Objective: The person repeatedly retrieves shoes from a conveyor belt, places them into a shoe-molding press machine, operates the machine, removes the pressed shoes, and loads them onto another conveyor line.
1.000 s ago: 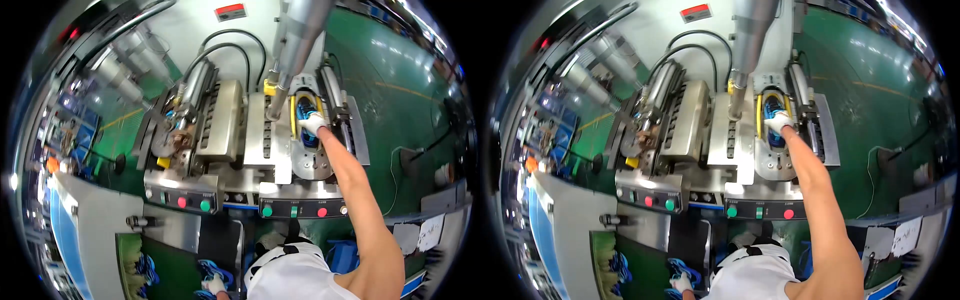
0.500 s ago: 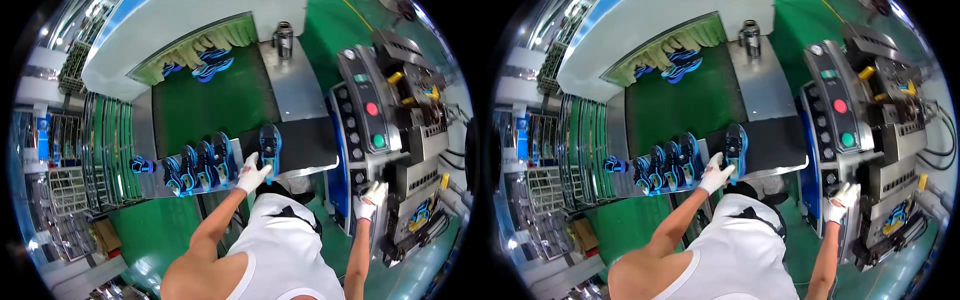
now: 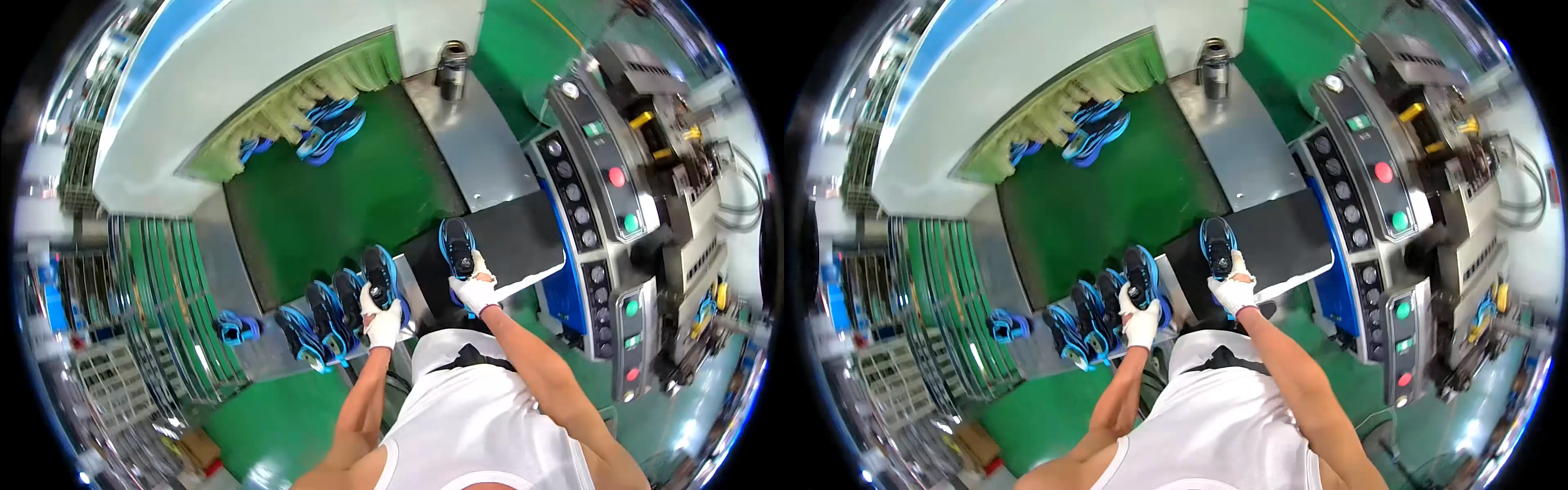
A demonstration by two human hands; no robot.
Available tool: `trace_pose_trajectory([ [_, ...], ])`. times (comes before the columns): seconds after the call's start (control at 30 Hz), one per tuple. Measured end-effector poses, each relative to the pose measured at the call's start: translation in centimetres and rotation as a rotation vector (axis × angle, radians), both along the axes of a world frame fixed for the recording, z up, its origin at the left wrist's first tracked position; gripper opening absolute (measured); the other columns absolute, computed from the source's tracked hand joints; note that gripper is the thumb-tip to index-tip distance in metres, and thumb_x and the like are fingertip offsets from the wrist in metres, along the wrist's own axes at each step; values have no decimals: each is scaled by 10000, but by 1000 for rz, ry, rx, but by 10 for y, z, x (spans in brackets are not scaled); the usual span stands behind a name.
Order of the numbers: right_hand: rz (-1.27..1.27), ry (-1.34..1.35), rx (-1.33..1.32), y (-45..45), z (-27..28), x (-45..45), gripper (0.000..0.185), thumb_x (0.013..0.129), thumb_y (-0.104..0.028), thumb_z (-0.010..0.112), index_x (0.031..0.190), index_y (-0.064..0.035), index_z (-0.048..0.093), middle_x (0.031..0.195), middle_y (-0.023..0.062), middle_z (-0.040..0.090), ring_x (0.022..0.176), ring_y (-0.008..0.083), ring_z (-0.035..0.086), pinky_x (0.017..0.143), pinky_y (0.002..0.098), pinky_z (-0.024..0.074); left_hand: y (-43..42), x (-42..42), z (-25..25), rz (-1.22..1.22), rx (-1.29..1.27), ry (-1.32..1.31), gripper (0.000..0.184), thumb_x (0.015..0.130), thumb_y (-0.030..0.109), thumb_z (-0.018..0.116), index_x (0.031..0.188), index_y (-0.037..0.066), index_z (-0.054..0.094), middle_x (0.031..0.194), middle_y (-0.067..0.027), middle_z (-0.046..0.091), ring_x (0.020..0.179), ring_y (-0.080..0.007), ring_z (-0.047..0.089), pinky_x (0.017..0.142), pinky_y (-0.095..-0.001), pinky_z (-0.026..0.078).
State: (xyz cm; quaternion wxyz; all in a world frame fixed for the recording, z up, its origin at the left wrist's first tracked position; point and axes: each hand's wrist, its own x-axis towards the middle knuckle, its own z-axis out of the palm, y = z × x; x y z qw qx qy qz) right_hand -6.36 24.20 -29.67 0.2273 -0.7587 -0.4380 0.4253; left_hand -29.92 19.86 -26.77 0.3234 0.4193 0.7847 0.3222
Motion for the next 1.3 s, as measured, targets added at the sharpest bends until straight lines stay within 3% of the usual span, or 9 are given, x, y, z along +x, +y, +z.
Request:
trace_pose_trajectory([
  [0.1,-33,52,-85,5,44,33,942,719,-359,847,1500,-22,444,1297,221,656,1225,328,634,1087,391,459,27,-7,49,-31,-126,-53,733,772,119,811,1414,19,473,1262,-171,642,1120,-289,643,1012,-381,488],
  [0.13,-163,-40,-6,-7,36,40,727,734,-304,856,1335,0,584,1080,159,723,956,279,712,877,389,562,37,-5,62,-78,-149,-2,724,775,110,816,1410,30,478,1257,-162,645,1091,-278,649,986,-381,503],
  [0.23,-601,617,-132,-49,54,71,221,779,-230,849,795,-103,669,610,-12,556,470,89,465,430,295,359,60,28,90,-310,-64,-36,756,767,87,826,1433,45,472,1267,-162,638,1103,-267,645,996,-386,507],
  [0.57,-1392,526,320,-242,147,82,447,748,-455,882,939,-83,727,678,-23,646,560,78,534,527,291,468,9,245,158,-1434,-78,-373,740,773,23,800,1437,24,474,1337,-154,581,1212,-250,568,1070,-384,451],
  [0.67,-1713,528,112,-222,264,43,467,735,-461,895,858,-55,699,664,10,639,516,78,528,472,282,435,35,255,242,-1702,-195,-377,737,765,9,786,1431,27,472,1310,-145,584,1166,-233,580,1041,-379,466],
  [0.8,-2107,557,1184,-366,251,48,356,771,-194,885,1024,-25,701,868,44,700,719,132,630,659,296,523,-128,343,217,-2120,-239,-470,717,750,8,785,1404,28,491,1212,-109,618,1055,-190,612,959,-346,500],
  [1.07,-2734,-669,783,-594,298,-17,493,832,-270,839,1210,8,689,1128,87,720,991,207,664,916,352,521,-418,447,283,-2736,-200,-646,753,783,131,784,1437,-17,442,1298,-212,608,1190,-285,625,1051,-384,483],
  [1.27,-2655,-679,-759,-763,265,-20,803,808,-324,820,1415,90,497,1308,250,644,1180,363,627,1047,417,462,-661,469,178,-2992,426,-802,698,907,216,593,1501,-68,362,1489,-312,451,1393,-435,456,1166,-441,378],
  [1.3,-2563,-867,1,-795,249,-36,737,806,-307,828,1359,95,553,1265,216,671,1137,321,642,1024,403,474,-671,478,208,-3166,202,-599,670,949,163,478,1550,-70,298,1530,-298,434,1359,-431,511,1118,-458,423],
])
